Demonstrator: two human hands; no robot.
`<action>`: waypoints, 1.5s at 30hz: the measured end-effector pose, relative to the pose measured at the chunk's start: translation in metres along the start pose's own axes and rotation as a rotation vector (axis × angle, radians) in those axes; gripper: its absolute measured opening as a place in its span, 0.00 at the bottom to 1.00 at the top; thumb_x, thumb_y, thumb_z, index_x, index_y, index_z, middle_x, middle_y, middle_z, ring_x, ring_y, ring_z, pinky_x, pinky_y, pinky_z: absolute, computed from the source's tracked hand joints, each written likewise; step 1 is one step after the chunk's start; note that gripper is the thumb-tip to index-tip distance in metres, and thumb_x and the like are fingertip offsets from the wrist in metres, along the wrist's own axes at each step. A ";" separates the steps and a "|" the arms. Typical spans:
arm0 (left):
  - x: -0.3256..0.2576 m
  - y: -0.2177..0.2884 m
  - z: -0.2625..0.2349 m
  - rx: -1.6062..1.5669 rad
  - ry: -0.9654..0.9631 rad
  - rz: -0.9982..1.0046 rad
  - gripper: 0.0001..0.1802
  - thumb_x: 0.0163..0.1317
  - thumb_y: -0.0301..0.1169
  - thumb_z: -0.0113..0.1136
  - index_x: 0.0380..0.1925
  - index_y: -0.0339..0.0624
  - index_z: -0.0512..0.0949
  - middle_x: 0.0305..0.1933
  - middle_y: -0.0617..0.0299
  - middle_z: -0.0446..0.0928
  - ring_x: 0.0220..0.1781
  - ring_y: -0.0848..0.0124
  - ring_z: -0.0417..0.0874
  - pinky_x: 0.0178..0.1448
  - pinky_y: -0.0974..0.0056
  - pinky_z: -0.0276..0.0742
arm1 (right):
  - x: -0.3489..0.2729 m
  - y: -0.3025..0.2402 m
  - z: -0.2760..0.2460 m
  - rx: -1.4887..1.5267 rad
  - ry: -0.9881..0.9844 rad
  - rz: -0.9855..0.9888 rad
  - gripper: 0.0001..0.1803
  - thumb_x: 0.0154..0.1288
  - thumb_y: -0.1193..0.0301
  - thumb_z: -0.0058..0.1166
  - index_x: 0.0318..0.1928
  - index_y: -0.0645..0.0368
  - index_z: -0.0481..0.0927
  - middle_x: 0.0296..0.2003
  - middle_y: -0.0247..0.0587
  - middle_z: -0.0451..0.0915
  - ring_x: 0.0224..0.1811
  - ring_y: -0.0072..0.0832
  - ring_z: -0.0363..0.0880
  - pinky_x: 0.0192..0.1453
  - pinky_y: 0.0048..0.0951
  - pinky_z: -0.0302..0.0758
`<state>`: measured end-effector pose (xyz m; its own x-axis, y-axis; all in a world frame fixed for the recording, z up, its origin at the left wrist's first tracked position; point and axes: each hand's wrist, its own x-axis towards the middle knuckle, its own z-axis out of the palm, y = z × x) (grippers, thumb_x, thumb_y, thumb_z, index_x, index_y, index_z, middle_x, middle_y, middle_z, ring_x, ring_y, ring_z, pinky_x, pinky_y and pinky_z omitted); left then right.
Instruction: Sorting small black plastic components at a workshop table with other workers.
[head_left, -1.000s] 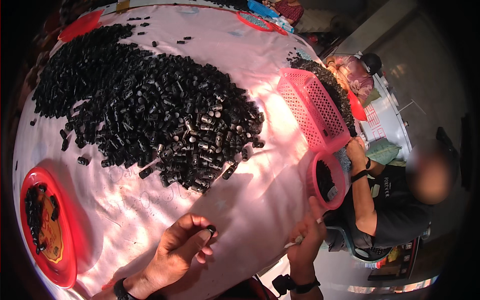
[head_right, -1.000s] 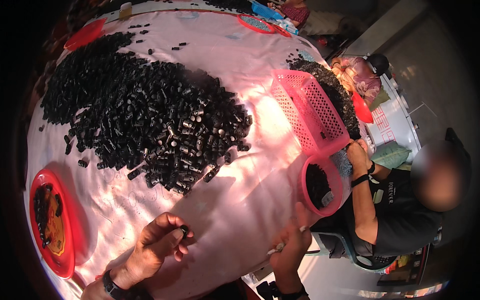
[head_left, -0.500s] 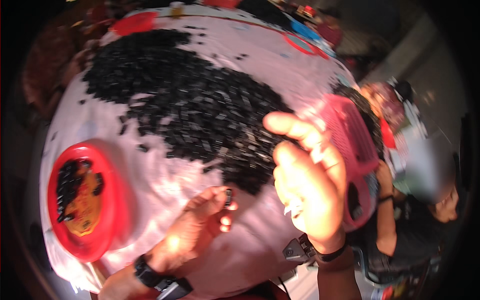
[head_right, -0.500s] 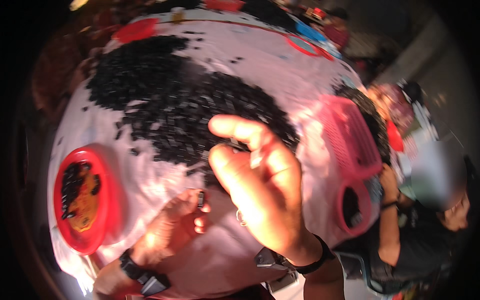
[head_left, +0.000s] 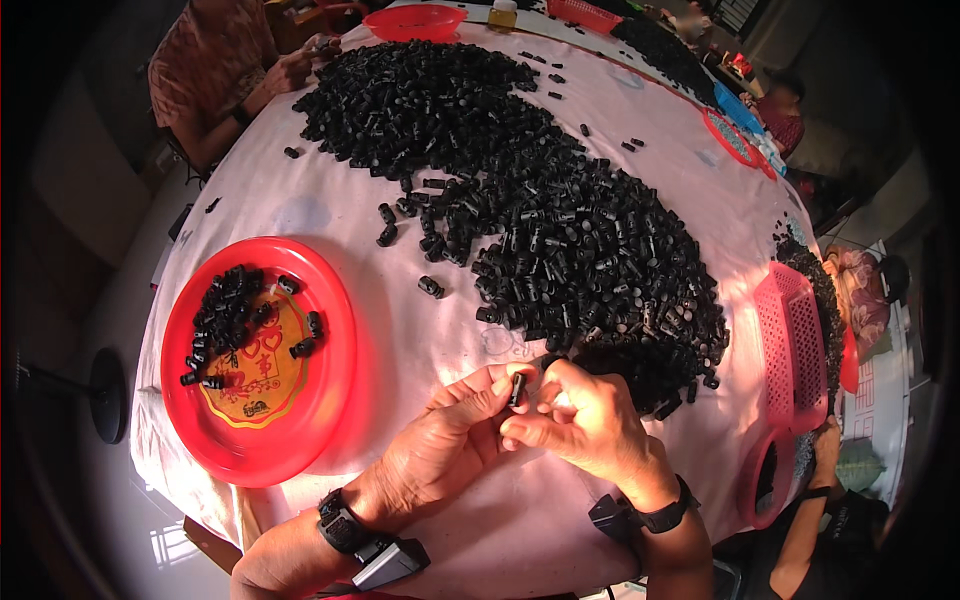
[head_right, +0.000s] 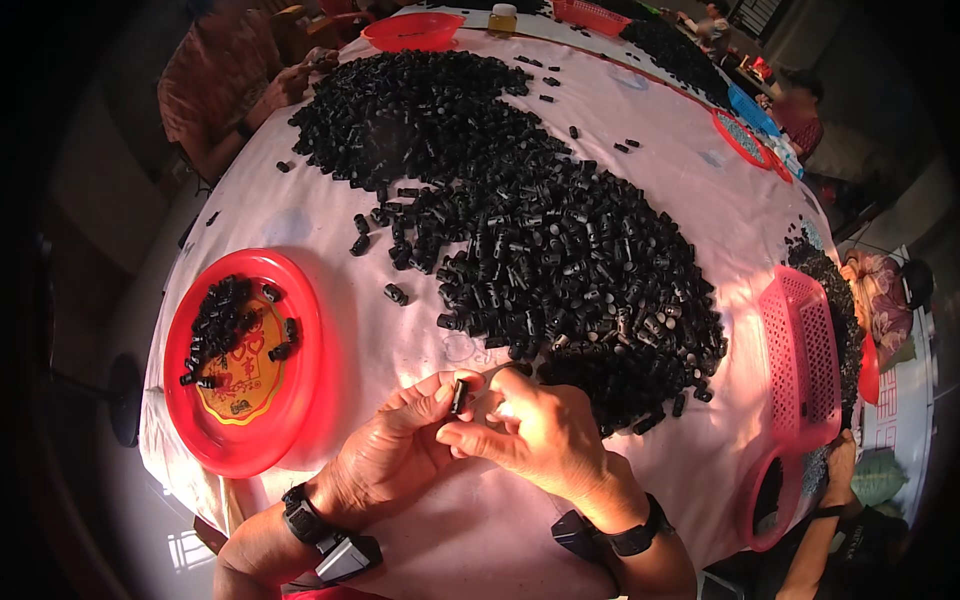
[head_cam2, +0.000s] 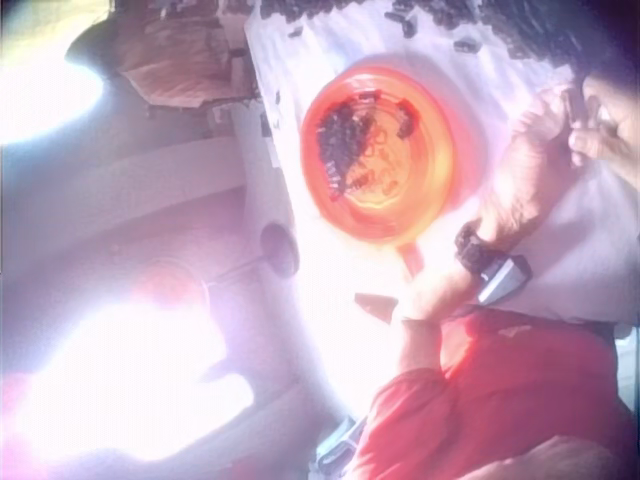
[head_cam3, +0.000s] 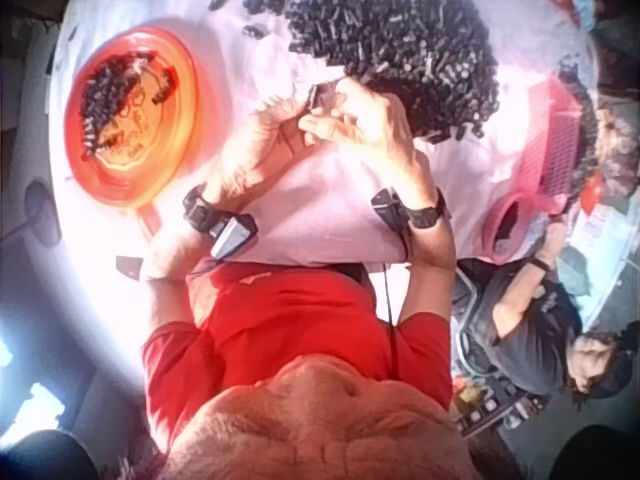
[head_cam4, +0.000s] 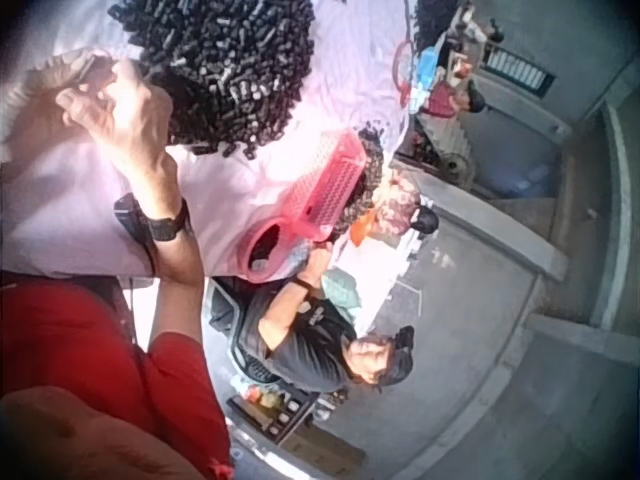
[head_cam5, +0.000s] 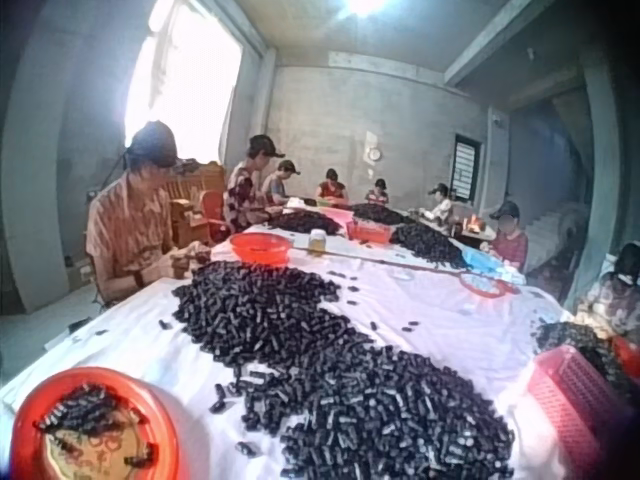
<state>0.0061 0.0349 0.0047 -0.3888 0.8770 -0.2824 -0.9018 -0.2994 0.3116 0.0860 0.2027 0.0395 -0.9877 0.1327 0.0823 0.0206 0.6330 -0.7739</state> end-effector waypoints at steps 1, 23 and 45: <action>0.002 -0.001 0.003 0.020 0.029 -0.019 0.19 0.74 0.34 0.56 0.61 0.39 0.75 0.51 0.63 0.81 0.49 0.74 0.81 0.51 0.68 0.76 | 0.000 0.003 0.003 -0.002 0.002 0.012 0.24 0.58 0.50 0.71 0.39 0.57 0.80 0.21 0.38 0.82 0.22 0.31 0.85 0.25 0.30 0.78; 0.002 0.001 -0.009 0.094 -0.071 -0.095 0.19 0.73 0.36 0.58 0.60 0.44 0.77 0.56 0.67 0.80 0.51 0.77 0.79 0.59 0.67 0.75 | -0.004 0.003 0.005 -0.331 0.158 -0.150 0.31 0.52 0.44 0.72 0.29 0.59 0.74 0.23 0.42 0.84 0.23 0.36 0.85 0.26 0.34 0.79; 0.003 -0.001 -0.009 0.100 -0.080 -0.073 0.17 0.73 0.37 0.59 0.58 0.45 0.78 0.55 0.66 0.81 0.52 0.77 0.80 0.59 0.67 0.75 | -0.006 0.007 0.007 -0.345 0.175 -0.193 0.26 0.54 0.47 0.72 0.32 0.56 0.78 0.20 0.36 0.81 0.22 0.31 0.85 0.23 0.31 0.77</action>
<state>0.0040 0.0348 -0.0052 -0.3031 0.9234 -0.2353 -0.9021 -0.1985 0.3832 0.0908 0.2012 0.0288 -0.9379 0.0960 0.3333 -0.0817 0.8727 -0.4813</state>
